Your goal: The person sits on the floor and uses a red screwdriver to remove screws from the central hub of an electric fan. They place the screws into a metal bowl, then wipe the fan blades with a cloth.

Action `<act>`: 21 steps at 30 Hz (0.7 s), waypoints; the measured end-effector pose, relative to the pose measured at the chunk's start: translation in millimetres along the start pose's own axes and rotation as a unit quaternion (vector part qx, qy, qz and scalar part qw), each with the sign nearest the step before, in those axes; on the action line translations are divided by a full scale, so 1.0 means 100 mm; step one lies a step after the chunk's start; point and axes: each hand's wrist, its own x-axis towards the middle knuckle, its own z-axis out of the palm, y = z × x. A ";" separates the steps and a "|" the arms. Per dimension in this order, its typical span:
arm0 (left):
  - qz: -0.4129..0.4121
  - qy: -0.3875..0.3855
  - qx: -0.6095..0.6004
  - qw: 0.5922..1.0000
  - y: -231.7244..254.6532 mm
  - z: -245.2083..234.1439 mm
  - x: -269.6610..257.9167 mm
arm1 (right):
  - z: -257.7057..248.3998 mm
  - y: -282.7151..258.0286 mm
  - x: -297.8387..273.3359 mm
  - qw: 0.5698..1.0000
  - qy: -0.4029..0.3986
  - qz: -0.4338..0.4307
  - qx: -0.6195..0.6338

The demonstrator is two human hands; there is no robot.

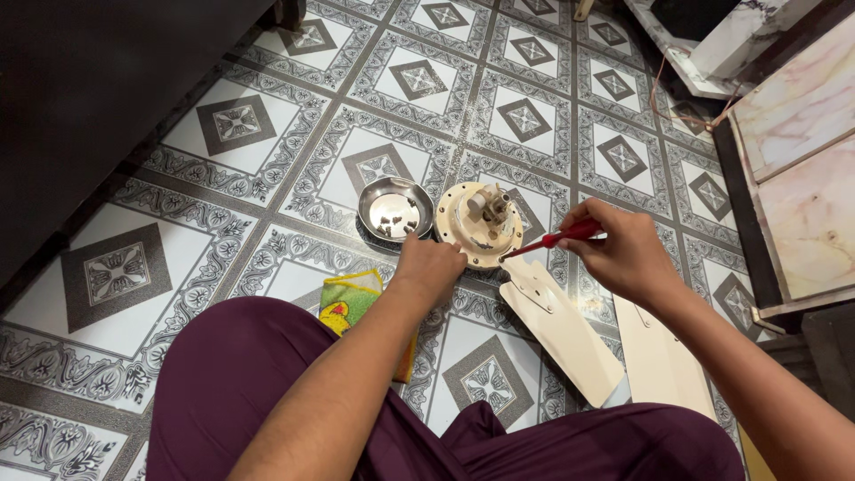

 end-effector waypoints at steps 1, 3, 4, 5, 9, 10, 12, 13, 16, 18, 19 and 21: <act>0.000 0.004 0.000 1.000 0.00 0.00 0.00 | 0.00 -0.01 0.00 1.000 -0.001 0.000 0.008; 0.001 0.007 0.000 1.000 0.00 0.00 -0.01 | 0.00 -0.02 -0.01 1.000 -0.004 0.000 0.025; 0.001 0.006 0.001 1.000 0.00 0.00 -0.01 | 0.00 -0.02 -0.01 1.000 -0.003 0.001 0.029; 0.000 0.005 0.002 1.000 0.00 -0.01 -0.01 | 0.00 -0.02 -0.01 0.999 -0.002 0.002 0.033; 0.001 -0.002 0.003 1.000 0.00 -0.02 0.00 | 0.00 -0.01 -0.01 0.999 0.006 0.000 0.039; 0.001 -0.002 0.002 1.000 0.00 -0.02 0.00 | 0.00 -0.01 -0.01 0.999 0.006 -0.002 0.038; 0.000 -0.002 0.000 1.000 0.00 -0.02 0.00 | -0.01 0.00 -0.02 0.999 0.007 -0.006 0.034; -0.001 -0.002 0.000 1.000 0.00 -0.02 0.00 | -0.01 0.01 -0.01 0.999 0.010 -0.009 0.029; -0.001 -0.003 0.002 1.000 0.00 -0.01 -0.01 | 0.00 0.03 -0.02 1.000 0.017 -0.015 0.019; 0.000 -0.002 0.003 1.000 0.00 -0.01 0.00 | 0.00 0.04 -0.02 1.000 0.016 -0.016 0.019; -0.001 0.001 0.003 1.000 -0.01 -0.01 0.00 | 0.01 0.04 -0.02 1.000 0.015 -0.009 0.019; -0.001 0.001 0.002 1.000 -0.01 0.00 0.00 | 0.02 0.04 -0.02 1.000 0.011 0.004 0.017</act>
